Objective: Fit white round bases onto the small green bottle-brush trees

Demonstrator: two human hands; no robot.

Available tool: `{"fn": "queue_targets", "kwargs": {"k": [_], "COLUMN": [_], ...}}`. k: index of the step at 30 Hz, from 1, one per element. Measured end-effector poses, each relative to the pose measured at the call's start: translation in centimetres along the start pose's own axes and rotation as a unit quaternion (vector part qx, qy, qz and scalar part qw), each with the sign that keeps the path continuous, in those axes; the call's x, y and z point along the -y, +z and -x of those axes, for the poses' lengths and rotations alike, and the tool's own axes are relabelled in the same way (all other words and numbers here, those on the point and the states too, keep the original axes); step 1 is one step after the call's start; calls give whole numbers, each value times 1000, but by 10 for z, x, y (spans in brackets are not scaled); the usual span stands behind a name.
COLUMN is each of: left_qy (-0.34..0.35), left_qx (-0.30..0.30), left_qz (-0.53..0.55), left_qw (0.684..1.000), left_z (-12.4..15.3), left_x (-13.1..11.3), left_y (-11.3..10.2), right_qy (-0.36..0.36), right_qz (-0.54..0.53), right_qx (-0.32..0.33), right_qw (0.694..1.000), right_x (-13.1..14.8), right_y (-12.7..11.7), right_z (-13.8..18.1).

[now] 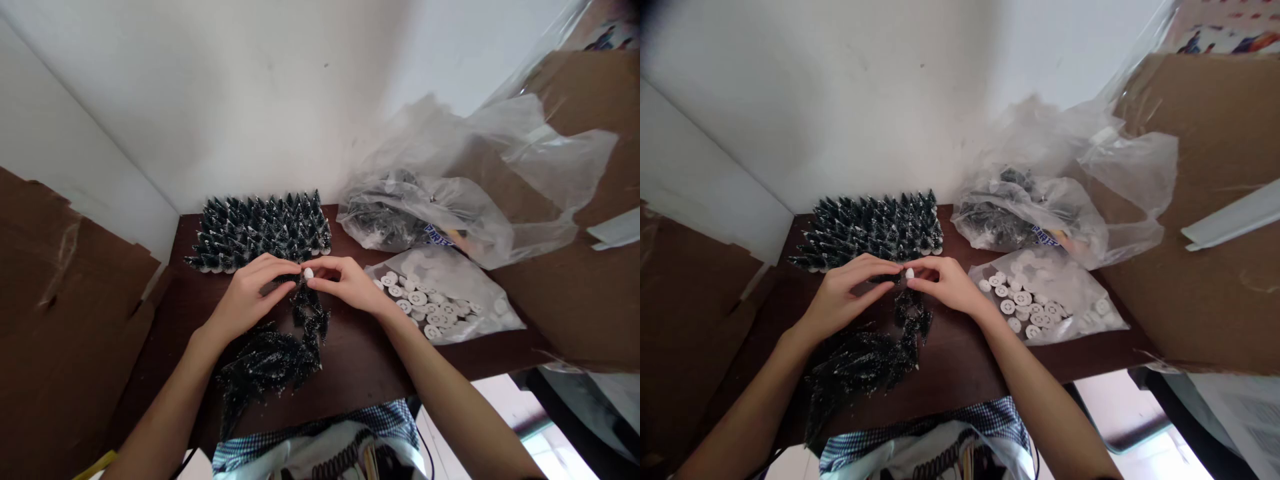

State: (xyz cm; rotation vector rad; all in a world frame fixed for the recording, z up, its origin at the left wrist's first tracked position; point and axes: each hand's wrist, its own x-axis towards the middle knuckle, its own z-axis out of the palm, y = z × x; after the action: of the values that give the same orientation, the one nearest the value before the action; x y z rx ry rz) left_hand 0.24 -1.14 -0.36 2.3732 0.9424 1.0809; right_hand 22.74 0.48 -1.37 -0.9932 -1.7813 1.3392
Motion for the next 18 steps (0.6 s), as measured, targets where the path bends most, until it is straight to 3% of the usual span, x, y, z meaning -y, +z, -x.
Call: {"fn": "queue_targets", "kwargs": {"k": [11, 18], "left_qy": [-1, -36], "left_qx": [0, -32], "left_qz": [-1, 10], "left_qw": [1000, 999], "left_z": [1, 0], "left_x": [1, -4], "left_y": [1, 2], "right_qy": [-16, -25], "right_qz": [11, -29], "right_qx": [-4, -17], "right_qw": [1000, 999], "right_x": [-4, -8], "right_y": [2, 5], "right_z": [-1, -1]}}
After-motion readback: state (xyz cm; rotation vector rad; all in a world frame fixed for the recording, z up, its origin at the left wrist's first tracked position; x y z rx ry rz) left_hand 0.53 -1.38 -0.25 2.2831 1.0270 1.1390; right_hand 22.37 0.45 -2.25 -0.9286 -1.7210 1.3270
